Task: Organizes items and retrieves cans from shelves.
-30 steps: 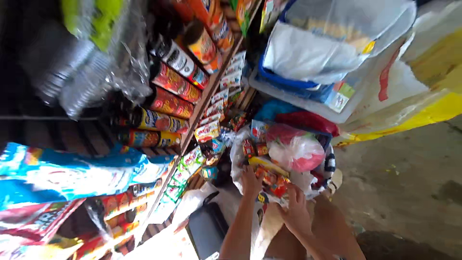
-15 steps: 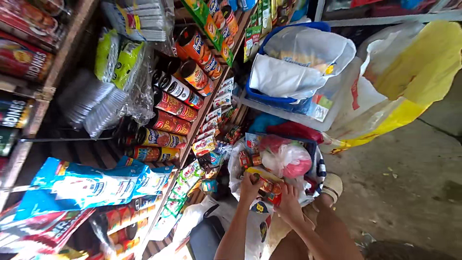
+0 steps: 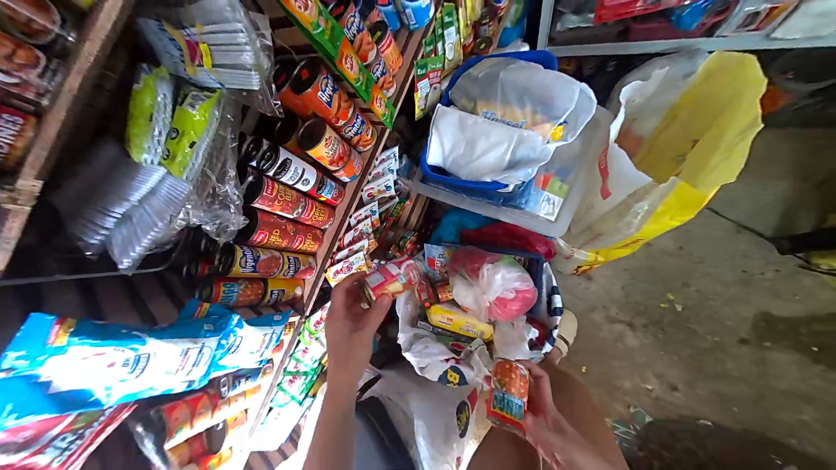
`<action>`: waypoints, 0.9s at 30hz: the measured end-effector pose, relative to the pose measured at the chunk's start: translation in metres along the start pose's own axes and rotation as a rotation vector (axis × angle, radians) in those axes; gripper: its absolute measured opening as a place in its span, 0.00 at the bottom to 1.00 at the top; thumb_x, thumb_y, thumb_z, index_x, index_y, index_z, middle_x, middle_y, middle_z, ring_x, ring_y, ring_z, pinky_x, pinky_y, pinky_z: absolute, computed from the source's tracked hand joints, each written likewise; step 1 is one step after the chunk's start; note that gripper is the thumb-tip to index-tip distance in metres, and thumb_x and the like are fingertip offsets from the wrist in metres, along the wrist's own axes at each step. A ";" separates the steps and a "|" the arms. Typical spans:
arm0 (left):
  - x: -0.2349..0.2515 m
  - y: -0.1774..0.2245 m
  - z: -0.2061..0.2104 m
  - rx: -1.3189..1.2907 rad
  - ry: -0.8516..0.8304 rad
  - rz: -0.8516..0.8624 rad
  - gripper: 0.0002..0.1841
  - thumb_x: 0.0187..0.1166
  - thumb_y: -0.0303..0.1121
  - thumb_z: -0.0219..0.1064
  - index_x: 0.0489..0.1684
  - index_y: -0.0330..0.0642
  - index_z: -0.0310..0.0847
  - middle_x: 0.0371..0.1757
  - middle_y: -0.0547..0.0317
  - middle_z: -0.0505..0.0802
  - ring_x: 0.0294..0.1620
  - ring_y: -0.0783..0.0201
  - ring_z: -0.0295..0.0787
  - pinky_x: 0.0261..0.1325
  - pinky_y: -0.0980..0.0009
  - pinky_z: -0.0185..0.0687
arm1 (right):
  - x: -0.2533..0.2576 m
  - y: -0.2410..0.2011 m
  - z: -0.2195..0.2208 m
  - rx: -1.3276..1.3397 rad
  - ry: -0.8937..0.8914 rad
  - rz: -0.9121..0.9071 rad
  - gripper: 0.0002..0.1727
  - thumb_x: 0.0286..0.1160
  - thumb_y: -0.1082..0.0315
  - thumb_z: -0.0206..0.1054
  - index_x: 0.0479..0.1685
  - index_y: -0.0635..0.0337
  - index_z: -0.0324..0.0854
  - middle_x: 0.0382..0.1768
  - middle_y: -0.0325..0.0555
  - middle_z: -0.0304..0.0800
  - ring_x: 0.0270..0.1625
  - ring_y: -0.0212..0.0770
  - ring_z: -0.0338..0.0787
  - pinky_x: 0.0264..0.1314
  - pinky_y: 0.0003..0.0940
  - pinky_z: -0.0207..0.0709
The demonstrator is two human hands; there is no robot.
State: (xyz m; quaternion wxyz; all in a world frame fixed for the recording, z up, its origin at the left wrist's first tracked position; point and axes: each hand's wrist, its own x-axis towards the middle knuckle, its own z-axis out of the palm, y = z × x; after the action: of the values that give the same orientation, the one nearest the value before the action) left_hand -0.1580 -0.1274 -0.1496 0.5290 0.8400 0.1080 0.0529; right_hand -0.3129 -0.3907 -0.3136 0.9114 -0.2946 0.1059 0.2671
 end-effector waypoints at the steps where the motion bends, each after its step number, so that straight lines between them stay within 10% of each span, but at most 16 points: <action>1: 0.007 0.008 0.002 0.017 0.044 0.066 0.32 0.72 0.32 0.76 0.75 0.31 0.70 0.62 0.48 0.90 0.60 0.59 0.91 0.60 0.62 0.92 | 0.003 -0.006 0.004 -0.023 0.060 -0.006 0.43 0.72 0.47 0.75 0.82 0.35 0.48 0.71 0.40 0.82 0.68 0.46 0.88 0.68 0.49 0.85; 5: 0.041 0.034 0.011 0.124 0.243 0.327 0.34 0.68 0.27 0.78 0.75 0.36 0.66 0.66 0.55 0.86 0.64 0.62 0.89 0.63 0.62 0.92 | 0.017 -0.033 0.016 -0.143 0.185 -0.031 0.36 0.80 0.53 0.68 0.80 0.44 0.48 0.68 0.36 0.81 0.63 0.37 0.89 0.65 0.40 0.87; 8: 0.051 0.053 0.019 0.166 0.241 0.341 0.35 0.67 0.32 0.79 0.74 0.41 0.67 0.65 0.59 0.87 0.63 0.62 0.90 0.63 0.61 0.93 | 0.029 -0.051 0.018 -0.201 0.106 -0.072 0.53 0.73 0.59 0.74 0.91 0.50 0.34 0.73 0.42 0.76 0.66 0.39 0.88 0.66 0.42 0.87; 10: 0.043 0.058 0.030 0.098 0.078 0.278 0.32 0.70 0.40 0.78 0.74 0.44 0.71 0.63 0.62 0.89 0.61 0.64 0.90 0.62 0.62 0.92 | 0.040 -0.063 0.022 -0.222 0.061 -0.132 0.55 0.73 0.59 0.75 0.94 0.45 0.34 0.77 0.41 0.76 0.69 0.38 0.86 0.69 0.42 0.85; 15: 0.015 0.054 0.077 -0.046 -0.439 0.156 0.31 0.78 0.49 0.71 0.69 0.30 0.76 0.59 0.54 0.91 0.56 0.68 0.90 0.59 0.67 0.90 | 0.068 -0.097 0.015 -0.214 0.017 -0.193 0.26 0.85 0.43 0.59 0.80 0.28 0.67 0.72 0.29 0.82 0.69 0.35 0.86 0.68 0.37 0.84; 19: 0.007 0.053 0.115 0.010 -0.851 0.161 0.28 0.75 0.43 0.73 0.69 0.32 0.81 0.62 0.47 0.91 0.63 0.60 0.88 0.70 0.60 0.83 | 0.077 -0.130 -0.009 -0.157 -0.206 -0.043 0.48 0.67 0.16 0.42 0.81 0.35 0.70 0.72 0.32 0.84 0.72 0.34 0.83 0.73 0.39 0.79; 23: 0.006 0.041 0.149 0.125 -1.009 0.247 0.28 0.77 0.41 0.73 0.74 0.37 0.79 0.61 0.47 0.90 0.65 0.50 0.84 0.73 0.55 0.76 | 0.062 -0.164 -0.027 -0.283 -0.345 0.249 0.40 0.65 0.36 0.74 0.79 0.37 0.72 0.64 0.22 0.90 0.66 0.23 0.87 0.73 0.31 0.80; 27: 0.012 0.040 0.157 0.125 -1.022 0.257 0.28 0.77 0.41 0.75 0.73 0.36 0.79 0.56 0.44 0.90 0.61 0.47 0.84 0.70 0.54 0.78 | 0.070 -0.174 -0.035 -0.247 -0.438 0.347 0.35 0.65 0.43 0.79 0.75 0.36 0.77 0.59 0.23 0.92 0.61 0.24 0.89 0.68 0.29 0.83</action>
State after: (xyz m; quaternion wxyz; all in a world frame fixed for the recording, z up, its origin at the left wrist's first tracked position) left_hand -0.1094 -0.2792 -0.1819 0.4524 0.7952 -0.2644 -0.3052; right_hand -0.1603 -0.5014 -0.2825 0.8106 -0.3160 -0.0779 0.4869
